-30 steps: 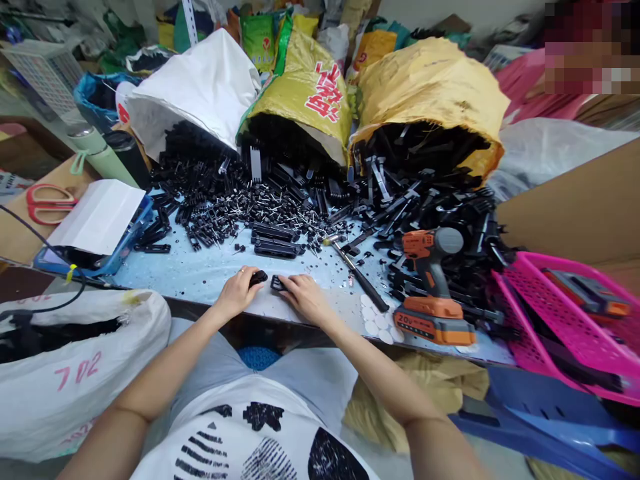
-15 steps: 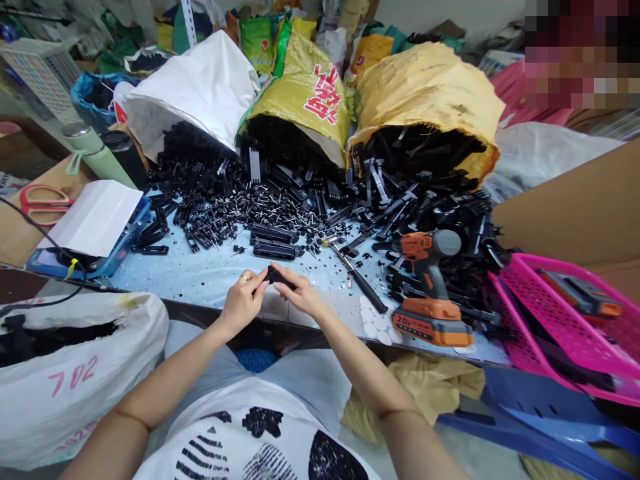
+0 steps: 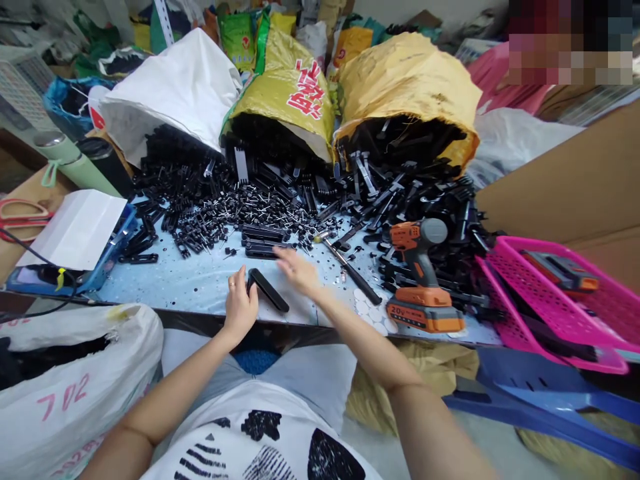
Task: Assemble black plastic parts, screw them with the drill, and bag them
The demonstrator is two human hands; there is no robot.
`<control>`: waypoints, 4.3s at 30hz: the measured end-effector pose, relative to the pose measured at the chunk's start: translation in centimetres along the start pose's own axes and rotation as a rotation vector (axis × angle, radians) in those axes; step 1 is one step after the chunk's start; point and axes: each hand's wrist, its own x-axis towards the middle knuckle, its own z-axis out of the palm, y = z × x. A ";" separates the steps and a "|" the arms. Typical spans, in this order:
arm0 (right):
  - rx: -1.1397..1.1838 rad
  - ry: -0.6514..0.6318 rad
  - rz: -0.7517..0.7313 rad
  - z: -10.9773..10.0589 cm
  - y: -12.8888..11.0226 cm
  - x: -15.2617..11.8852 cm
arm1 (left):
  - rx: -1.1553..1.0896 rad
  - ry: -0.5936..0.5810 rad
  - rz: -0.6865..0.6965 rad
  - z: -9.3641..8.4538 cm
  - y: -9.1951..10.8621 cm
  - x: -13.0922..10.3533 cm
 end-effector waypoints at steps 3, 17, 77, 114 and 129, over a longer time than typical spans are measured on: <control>-0.370 0.160 0.238 -4.7 6.6 3.1 | 0.248 -0.301 0.303 -0.4 -0.4 0.9; -0.464 -0.316 -0.097 -8.5 4.9 -2.2 | 0.478 -0.622 0.423 -0.2 -0.2 2.5; -0.423 -0.062 0.309 -1.0 7.4 2.9 | -0.251 -0.009 -0.003 -1.3 -5.4 5.2; -0.178 -0.351 -0.391 -2.3 0.4 -2.9 | 0.315 -0.017 0.585 -1.7 -6.3 -0.3; 0.116 -0.157 -0.636 -7.8 -1.2 -8.4 | -0.040 -0.415 0.805 -3.3 3.5 0.9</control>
